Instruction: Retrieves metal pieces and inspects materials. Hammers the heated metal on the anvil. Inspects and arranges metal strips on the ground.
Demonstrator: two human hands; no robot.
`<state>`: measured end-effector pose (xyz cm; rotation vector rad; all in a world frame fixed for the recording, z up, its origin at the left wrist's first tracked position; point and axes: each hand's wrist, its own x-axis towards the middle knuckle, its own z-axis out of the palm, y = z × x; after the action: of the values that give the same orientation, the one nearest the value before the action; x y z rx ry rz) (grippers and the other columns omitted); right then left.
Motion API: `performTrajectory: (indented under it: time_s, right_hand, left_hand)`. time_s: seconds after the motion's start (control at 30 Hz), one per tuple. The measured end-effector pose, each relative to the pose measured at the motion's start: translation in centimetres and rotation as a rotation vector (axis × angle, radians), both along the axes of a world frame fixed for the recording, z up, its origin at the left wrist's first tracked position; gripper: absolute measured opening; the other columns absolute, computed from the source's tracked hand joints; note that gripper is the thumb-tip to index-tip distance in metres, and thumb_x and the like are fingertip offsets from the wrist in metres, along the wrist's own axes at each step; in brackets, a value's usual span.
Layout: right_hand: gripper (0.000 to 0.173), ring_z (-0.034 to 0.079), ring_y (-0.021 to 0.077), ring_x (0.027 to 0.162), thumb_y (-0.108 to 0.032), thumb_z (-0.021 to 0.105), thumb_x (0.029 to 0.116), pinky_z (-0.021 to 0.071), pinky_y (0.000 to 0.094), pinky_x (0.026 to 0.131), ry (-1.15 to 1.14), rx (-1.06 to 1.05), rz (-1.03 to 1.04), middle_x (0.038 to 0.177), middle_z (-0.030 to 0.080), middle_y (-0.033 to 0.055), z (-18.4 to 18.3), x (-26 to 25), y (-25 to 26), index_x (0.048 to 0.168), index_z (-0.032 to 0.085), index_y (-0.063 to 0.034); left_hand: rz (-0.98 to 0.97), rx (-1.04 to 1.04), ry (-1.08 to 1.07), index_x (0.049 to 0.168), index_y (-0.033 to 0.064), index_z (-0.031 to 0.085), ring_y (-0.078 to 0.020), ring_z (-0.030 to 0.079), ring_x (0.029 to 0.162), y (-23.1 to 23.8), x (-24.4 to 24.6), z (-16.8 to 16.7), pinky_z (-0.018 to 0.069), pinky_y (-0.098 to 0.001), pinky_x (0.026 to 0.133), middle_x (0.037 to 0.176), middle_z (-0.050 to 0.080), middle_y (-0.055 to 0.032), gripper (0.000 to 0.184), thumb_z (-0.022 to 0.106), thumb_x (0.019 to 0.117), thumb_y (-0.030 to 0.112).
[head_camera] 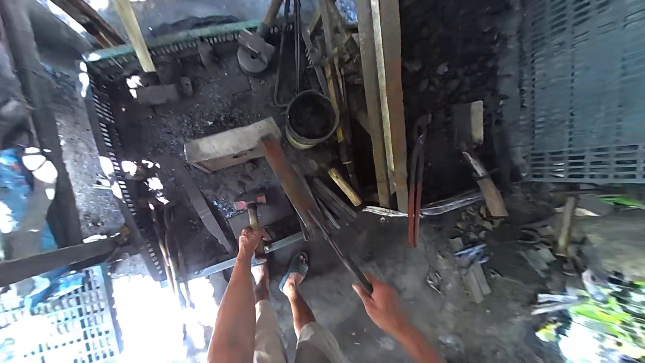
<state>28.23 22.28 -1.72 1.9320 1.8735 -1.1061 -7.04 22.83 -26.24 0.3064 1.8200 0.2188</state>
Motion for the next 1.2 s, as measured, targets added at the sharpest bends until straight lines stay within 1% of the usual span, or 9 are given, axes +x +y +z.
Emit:
performTrajectory:
  time_s: [0.13,0.23,0.4,0.5,0.63,0.77,0.9,1.07,1.2]
  right_hand:
    - [0.038,0.069,0.0315,0.088,-0.031,0.056,0.1049,0.0565,0.0542,0.083,0.074,-0.070,0.101,0.097,0.070,0.0162,-4.2,-7.4,9.0,0.132,0.062,-0.0054]
    - [0.042,0.071,0.0310,0.092,-0.031,0.054,0.1048,0.0579,0.0541,0.087,0.131,-0.097,0.104,0.104,0.071,0.0164,-8.7,-10.1,12.9,0.139,0.058,-0.0071]
    - [0.044,0.071,0.0264,0.092,-0.037,0.052,0.1050,0.0575,0.0514,0.088,0.195,-0.099,0.096,0.104,0.072,0.0120,-11.6,-10.1,13.5,0.141,0.057,-0.0122]
    - [0.047,0.072,0.0276,0.095,-0.037,0.052,0.1050,0.0572,0.0519,0.090,0.207,-0.095,0.091,0.107,0.072,0.0131,-11.6,-10.1,13.0,0.145,0.055,-0.0124]
    - [0.046,0.070,0.0299,0.101,-0.037,0.052,0.1053,0.0557,0.0532,0.093,0.184,-0.079,0.096,0.115,0.071,0.0147,-11.4,-10.3,13.0,0.144,0.056,-0.0118]
    - [0.046,0.067,0.0354,0.114,-0.038,0.051,0.1063,0.0526,0.0562,0.098,0.071,-0.098,0.154,0.119,0.069,0.0188,-10.6,-10.7,13.7,0.140,0.056,-0.0068]
    - [0.044,0.068,0.0382,0.107,-0.041,0.055,0.1023,0.0553,0.0573,0.090,-0.063,-0.165,0.124,0.111,0.068,0.0214,-8.4,-11.7,14.3,0.119,0.062,-0.0006]
    - [0.039,0.069,0.0404,0.102,-0.032,0.059,0.0985,0.0557,0.0614,0.085,-0.033,-0.225,0.100,0.108,0.068,0.0240,-7.5,-8.4,10.6,0.116,0.062,0.0026]
    - [0.040,0.069,0.0400,0.104,-0.030,0.060,0.0976,0.0562,0.0601,0.086,0.003,-0.259,0.073,0.111,0.068,0.0243,-6.7,-5.4,6.4,0.119,0.061,0.0040]
  left_hand:
    - [0.441,0.047,-0.425,0.136,-0.0008,0.048,-0.0344,0.076,0.081,0.1,-2.4,2.4,0.0637,-0.0453,0.065,0.103,0.074,-0.0227,0.042,0.059,0.0965,0.008]
    - [0.488,0.063,-0.478,0.124,-0.0038,0.055,-0.0222,0.066,0.057,0.5,-2.3,3.1,0.0560,-0.0340,0.050,0.091,0.073,-0.0188,0.028,0.058,0.0993,0.008]
    - [0.596,0.070,-0.504,0.119,-0.0011,0.055,-0.0196,0.061,0.050,1.1,-1.3,2.7,0.0552,-0.0338,0.045,0.076,0.065,-0.0133,0.026,0.055,0.1055,0.022]
    - [0.663,0.071,-0.535,0.129,0.0015,0.052,-0.0197,0.060,0.050,0.6,-0.7,1.8,0.0540,-0.0341,0.044,0.081,0.066,-0.0142,0.042,0.047,0.1092,0.038]
    - [0.696,0.106,-0.636,0.126,-0.0019,0.058,-0.0216,0.066,0.062,0.0,-0.5,1.5,0.0552,-0.0331,0.052,0.093,0.071,-0.0182,0.036,0.040,0.1086,0.025]
    - [0.771,0.087,-0.661,0.104,0.0028,0.053,-0.0123,0.053,0.044,1.0,-0.7,2.1,0.0493,-0.0257,0.040,0.065,0.055,-0.0048,0.019,0.041,0.1070,0.017]
    - [0.496,0.132,-0.296,0.120,-0.0034,0.054,-0.0216,0.061,0.049,-1.9,1.4,9.3,0.0568,-0.0377,0.046,0.070,0.061,-0.0125,0.027,0.061,0.1010,0.014]
    - [0.314,0.293,-0.152,0.129,0.0005,0.048,-0.0263,0.060,0.047,-5.9,1.5,22.8,0.0559,-0.0421,0.042,0.070,0.060,-0.0155,0.040,0.066,0.0961,0.015]
    - [0.087,0.564,0.192,0.144,0.0055,0.046,-0.0256,0.064,0.050,-2.4,0.7,33.4,0.0589,-0.0441,0.044,0.076,0.067,-0.0140,0.059,0.070,0.0920,0.019]
